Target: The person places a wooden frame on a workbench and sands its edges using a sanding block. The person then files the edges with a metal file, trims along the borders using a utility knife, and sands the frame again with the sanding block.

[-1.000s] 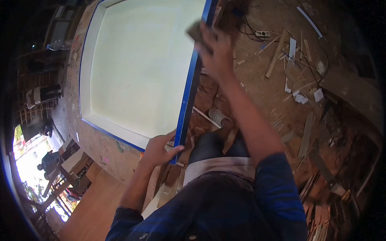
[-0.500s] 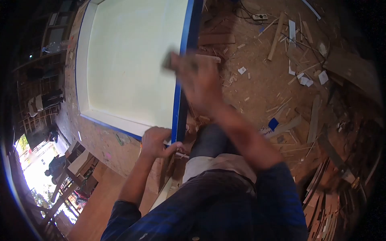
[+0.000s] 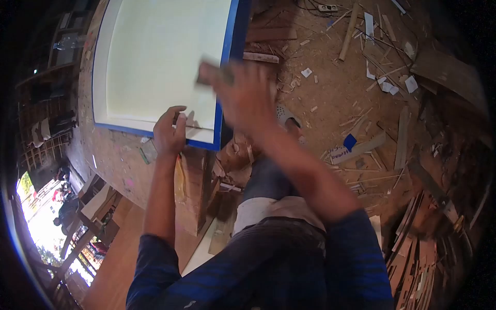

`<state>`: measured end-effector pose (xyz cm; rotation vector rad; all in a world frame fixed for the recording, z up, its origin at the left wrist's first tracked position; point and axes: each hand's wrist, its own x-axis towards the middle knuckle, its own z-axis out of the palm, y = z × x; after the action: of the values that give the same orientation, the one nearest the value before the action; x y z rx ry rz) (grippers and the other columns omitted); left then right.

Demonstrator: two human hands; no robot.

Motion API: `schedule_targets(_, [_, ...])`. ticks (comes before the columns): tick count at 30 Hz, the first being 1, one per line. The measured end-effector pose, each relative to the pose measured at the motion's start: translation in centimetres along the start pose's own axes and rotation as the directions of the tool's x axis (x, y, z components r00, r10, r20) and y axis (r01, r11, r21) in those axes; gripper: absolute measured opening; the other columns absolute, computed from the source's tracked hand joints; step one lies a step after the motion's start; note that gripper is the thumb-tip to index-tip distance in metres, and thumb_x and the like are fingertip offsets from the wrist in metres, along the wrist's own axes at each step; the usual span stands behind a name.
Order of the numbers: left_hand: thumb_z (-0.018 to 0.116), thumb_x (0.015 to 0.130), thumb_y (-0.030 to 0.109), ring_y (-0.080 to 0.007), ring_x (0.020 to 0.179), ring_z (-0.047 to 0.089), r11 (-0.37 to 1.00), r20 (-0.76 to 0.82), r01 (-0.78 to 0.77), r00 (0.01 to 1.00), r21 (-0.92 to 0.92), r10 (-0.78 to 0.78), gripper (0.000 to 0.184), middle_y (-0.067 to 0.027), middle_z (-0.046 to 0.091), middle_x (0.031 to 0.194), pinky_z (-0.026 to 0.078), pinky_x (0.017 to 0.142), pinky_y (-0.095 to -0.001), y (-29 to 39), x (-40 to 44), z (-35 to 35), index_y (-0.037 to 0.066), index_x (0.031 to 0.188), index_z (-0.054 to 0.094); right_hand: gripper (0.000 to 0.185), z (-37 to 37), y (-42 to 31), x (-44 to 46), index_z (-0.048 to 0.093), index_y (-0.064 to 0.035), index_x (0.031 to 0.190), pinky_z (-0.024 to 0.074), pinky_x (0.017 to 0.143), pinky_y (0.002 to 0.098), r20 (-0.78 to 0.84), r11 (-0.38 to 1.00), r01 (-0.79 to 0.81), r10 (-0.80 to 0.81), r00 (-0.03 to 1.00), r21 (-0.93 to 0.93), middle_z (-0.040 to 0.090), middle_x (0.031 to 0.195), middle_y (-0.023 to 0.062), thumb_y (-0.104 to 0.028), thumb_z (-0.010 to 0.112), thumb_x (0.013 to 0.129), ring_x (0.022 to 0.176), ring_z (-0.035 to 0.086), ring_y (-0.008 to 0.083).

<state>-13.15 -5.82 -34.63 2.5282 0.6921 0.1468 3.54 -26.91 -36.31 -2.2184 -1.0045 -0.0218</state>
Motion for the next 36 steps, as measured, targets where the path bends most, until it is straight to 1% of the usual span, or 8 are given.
schedule_targets(5, [0.072,0.099,0.034,-0.0315,0.082,0.079,0.990,0.102,0.103,0.988,0.101,-0.113,0.025,-0.0112,0.081,0.091,0.061,0.076,-0.0451,0.6,-0.1,0.0,0.017,0.112,0.084,0.061,1.4,4.2,7.7,0.063,-0.0376,0.160,0.0494,0.109,0.0569,-0.260,0.999,0.035,-0.036,0.965,-0.010,0.069,0.139,0.0190,-0.027,0.075,0.101,0.126,0.063,0.0395])
schedule_targets(12, [0.070,0.096,0.030,-0.0316,0.084,0.079,0.994,0.126,0.050,0.990,0.098,-0.062,0.026,-0.0135,0.081,0.089,0.062,0.079,-0.0439,0.4,0.0,-0.4,0.016,0.113,0.085,0.061,1.7,-3.3,-10.5,0.072,-0.0302,0.154,0.0504,0.111,0.0546,-0.068,0.967,0.060,-0.044,0.997,0.247,0.064,0.148,0.0174,-0.021,0.083,0.095,0.131,0.060,0.0386])
schedule_targets(17, [0.076,0.090,0.035,-0.0294,0.081,0.078,0.990,0.128,0.031,0.991,0.140,-0.049,0.024,-0.0094,0.081,0.090,0.061,0.076,-0.0441,0.4,-0.2,-0.4,0.017,0.104,0.085,0.069,3.4,5.0,5.4,0.064,-0.0298,0.162,0.0468,0.115,0.0552,-0.265,0.971,-0.057,0.119,0.957,0.231,0.062,0.150,0.0188,-0.023,0.083,0.096,0.133,0.060,0.0392])
schedule_targets(20, [0.075,0.089,0.034,-0.0296,0.079,0.078,0.994,0.129,0.024,0.991,0.109,-0.038,0.023,-0.0098,0.081,0.088,0.061,0.075,-0.0438,0.4,0.0,-0.1,0.017,0.101,0.086,0.063,1.8,5.7,9.0,0.063,-0.0113,0.159,0.0541,0.108,0.0480,-0.234,0.882,-0.105,0.234,0.944,0.459,0.070,0.140,0.0252,-0.012,0.076,0.098,0.124,0.067,0.0428])
schedule_targets(22, [0.074,0.090,0.031,-0.0297,0.079,0.078,0.995,0.134,0.013,0.991,0.101,-0.026,0.023,-0.0108,0.081,0.088,0.061,0.075,-0.0430,0.5,-0.1,-0.2,0.016,0.102,0.086,0.070,4.0,4.7,3.4,0.063,-0.0270,0.164,0.0456,0.116,0.0563,-0.243,0.943,-0.100,0.183,0.953,0.317,0.062,0.150,0.0198,-0.022,0.082,0.097,0.134,0.059,0.0397])
schedule_targets(26, [0.073,0.092,0.028,-0.0296,0.080,0.079,0.992,0.153,-0.023,0.988,0.125,0.004,0.022,-0.0124,0.081,0.089,0.062,0.075,-0.0421,0.3,0.1,-0.4,0.014,0.104,0.085,0.067,4.3,-4.2,-13.5,0.063,-0.0114,0.161,0.0463,0.121,0.0512,-0.092,0.911,-0.089,0.137,0.986,0.403,0.054,0.155,0.0257,-0.014,0.084,0.098,0.143,0.056,0.0401])
schedule_targets(34, [0.074,0.087,0.028,-0.0288,0.075,0.077,0.993,0.116,-0.059,0.992,0.103,0.047,0.019,-0.0090,0.078,0.081,0.060,0.071,-0.0438,-0.1,0.3,0.1,0.015,0.096,0.084,0.066,1.3,7.1,10.1,0.062,-0.0118,0.161,0.0545,0.108,0.0518,-0.216,0.894,-0.043,0.155,0.964,0.447,0.069,0.141,0.0272,-0.014,0.077,0.097,0.126,0.068,0.0419])
schedule_targets(36, [0.074,0.087,0.028,-0.0288,0.074,0.076,0.992,0.115,-0.072,0.992,0.101,0.060,0.019,-0.0089,0.078,0.081,0.060,0.071,-0.0441,-0.2,0.3,0.1,0.015,0.096,0.084,0.062,2.1,7.8,8.6,0.063,-0.0127,0.161,0.0531,0.106,0.0515,-0.254,0.975,-0.001,0.058,0.965,0.221,0.070,0.137,0.0248,-0.018,0.077,0.102,0.126,0.067,0.0401])
